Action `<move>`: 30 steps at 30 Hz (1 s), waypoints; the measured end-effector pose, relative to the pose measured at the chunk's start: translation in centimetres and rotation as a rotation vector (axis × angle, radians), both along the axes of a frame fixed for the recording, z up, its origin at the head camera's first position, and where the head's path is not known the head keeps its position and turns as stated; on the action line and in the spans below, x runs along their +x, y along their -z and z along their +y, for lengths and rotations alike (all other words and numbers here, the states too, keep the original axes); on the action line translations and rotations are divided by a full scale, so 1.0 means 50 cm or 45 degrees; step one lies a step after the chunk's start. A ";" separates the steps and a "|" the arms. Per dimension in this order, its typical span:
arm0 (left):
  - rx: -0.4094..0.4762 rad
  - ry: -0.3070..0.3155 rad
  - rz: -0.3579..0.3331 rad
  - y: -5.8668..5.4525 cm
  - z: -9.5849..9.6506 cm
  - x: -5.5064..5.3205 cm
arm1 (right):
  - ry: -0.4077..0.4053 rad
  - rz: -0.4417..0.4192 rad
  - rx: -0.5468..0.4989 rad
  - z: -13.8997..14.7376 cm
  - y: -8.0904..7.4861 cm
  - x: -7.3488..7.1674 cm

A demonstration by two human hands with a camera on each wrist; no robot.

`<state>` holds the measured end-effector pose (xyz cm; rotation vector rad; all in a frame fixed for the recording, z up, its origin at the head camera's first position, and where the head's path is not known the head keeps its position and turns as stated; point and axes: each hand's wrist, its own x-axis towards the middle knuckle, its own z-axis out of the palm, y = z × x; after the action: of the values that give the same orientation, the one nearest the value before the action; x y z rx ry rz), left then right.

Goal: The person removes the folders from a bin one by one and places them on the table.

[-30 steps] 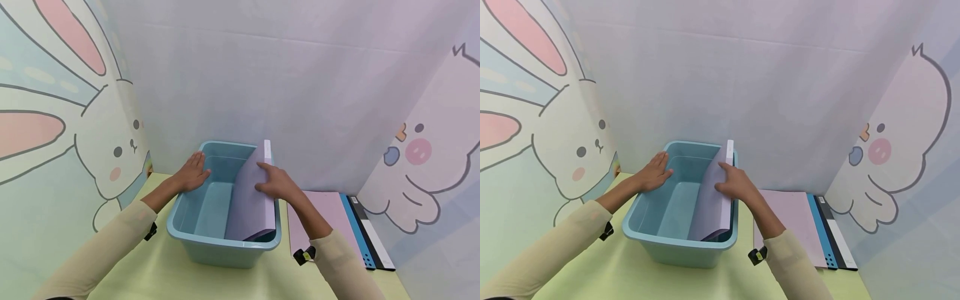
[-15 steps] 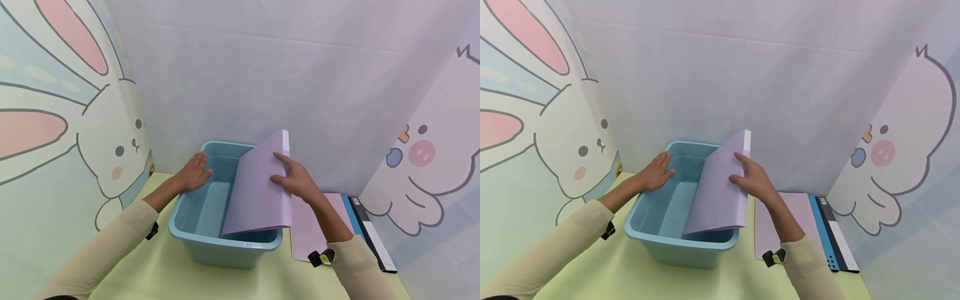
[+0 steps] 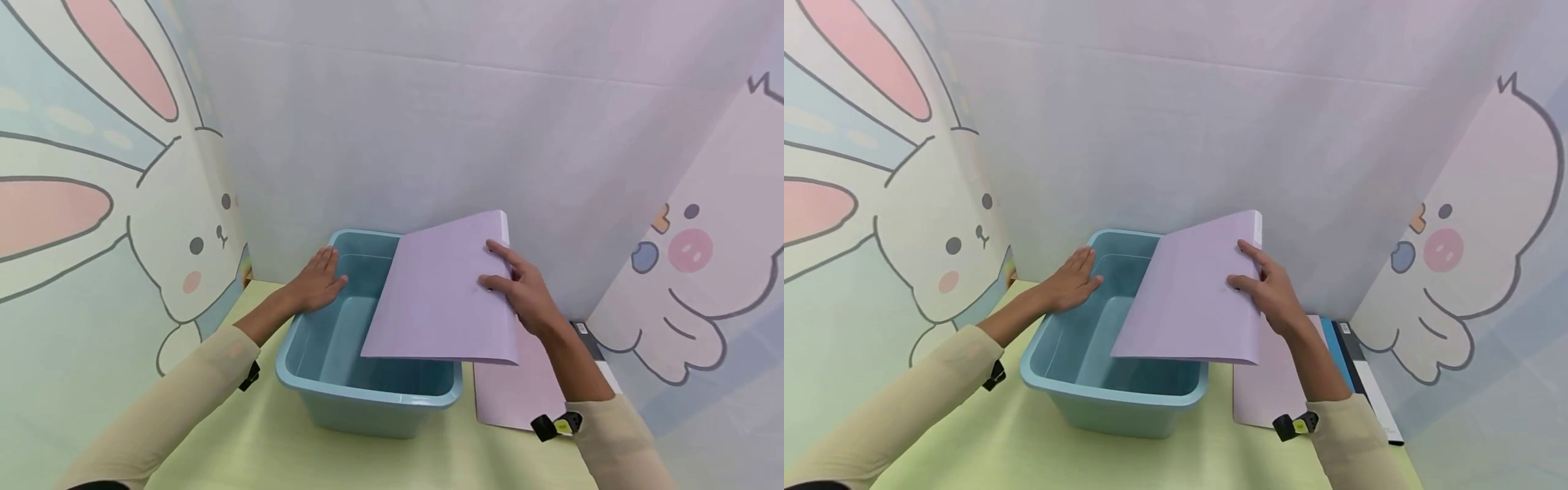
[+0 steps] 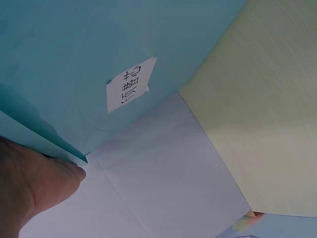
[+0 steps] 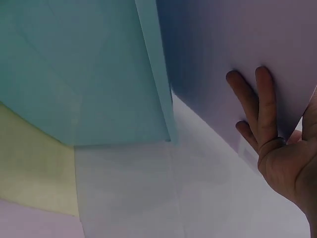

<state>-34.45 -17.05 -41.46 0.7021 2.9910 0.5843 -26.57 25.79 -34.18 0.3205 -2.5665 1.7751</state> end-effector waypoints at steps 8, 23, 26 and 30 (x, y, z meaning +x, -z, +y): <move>-0.002 -0.005 0.004 0.001 -0.001 -0.002 | 0.029 -0.088 -0.156 0.060 -0.003 0.007; 0.004 0.005 0.000 0.001 -0.007 -0.001 | 0.084 -0.115 -0.401 0.211 0.004 0.016; 0.004 0.002 0.000 0.002 -0.008 -0.002 | 0.066 -0.106 -0.442 0.236 0.010 0.016; 0.010 0.000 -0.003 0.002 -0.009 0.000 | 0.033 -0.122 -0.523 0.265 0.020 0.016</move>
<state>-34.47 -17.51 -41.57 0.7010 2.9886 0.5963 -25.79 39.04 -35.15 0.1961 -2.1666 2.2901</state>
